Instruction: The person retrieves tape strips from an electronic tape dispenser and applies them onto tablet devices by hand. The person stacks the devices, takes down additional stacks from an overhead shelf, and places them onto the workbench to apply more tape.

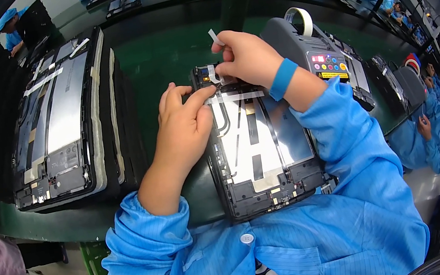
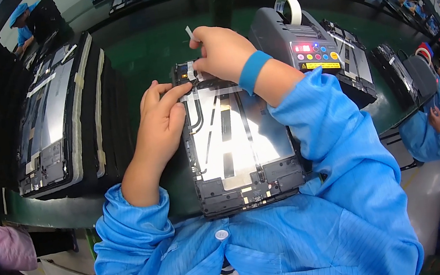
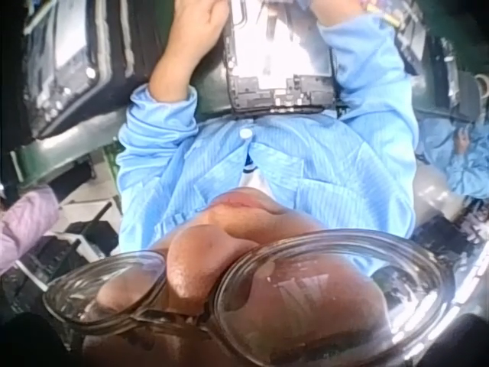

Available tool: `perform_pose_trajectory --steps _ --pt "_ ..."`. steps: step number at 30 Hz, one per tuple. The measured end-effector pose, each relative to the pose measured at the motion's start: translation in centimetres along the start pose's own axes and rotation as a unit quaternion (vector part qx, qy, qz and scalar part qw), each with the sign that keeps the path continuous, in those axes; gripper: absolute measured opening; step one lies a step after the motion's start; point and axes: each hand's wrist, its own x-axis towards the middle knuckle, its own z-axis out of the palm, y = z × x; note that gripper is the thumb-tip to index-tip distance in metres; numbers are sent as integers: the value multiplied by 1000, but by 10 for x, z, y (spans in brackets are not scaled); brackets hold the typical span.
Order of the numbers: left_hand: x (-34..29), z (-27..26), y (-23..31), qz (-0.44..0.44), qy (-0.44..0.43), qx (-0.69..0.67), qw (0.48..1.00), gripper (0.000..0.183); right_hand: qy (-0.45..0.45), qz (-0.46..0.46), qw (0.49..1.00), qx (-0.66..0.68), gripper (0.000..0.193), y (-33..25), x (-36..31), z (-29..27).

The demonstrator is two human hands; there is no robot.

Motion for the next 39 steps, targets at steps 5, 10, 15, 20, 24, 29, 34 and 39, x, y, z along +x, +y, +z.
perform_pose_trajectory --steps 5,10,15,20,24,29,34,39 --pt "0 1 -2 22 6 1 1000 30 -65 -83 986 133 30 10 -9 9" --pt "0 -2 1 22 7 12 1000 29 -82 -119 985 95 32 15 -11 5" --pt "7 0 6 9 43 -12 999 29 -97 -140 976 137 35 25 -11 5" --pt "31 -1 26 14 52 97 994 18 -99 -133 975 148 30 25 -11 5" --pt "38 -1 32 27 47 134 990 15 -104 -110 979 135 35 19 -14 1" --pt "33 0 30 -37 40 78 995 13 -93 -113 972 185 31 25 -12 8" --pt "39 3 29 17 26 143 989 11 -91 -119 969 198 29 29 -10 12" --pt "38 4 28 4 28 101 995 6 -73 -118 976 171 28 28 -11 11"
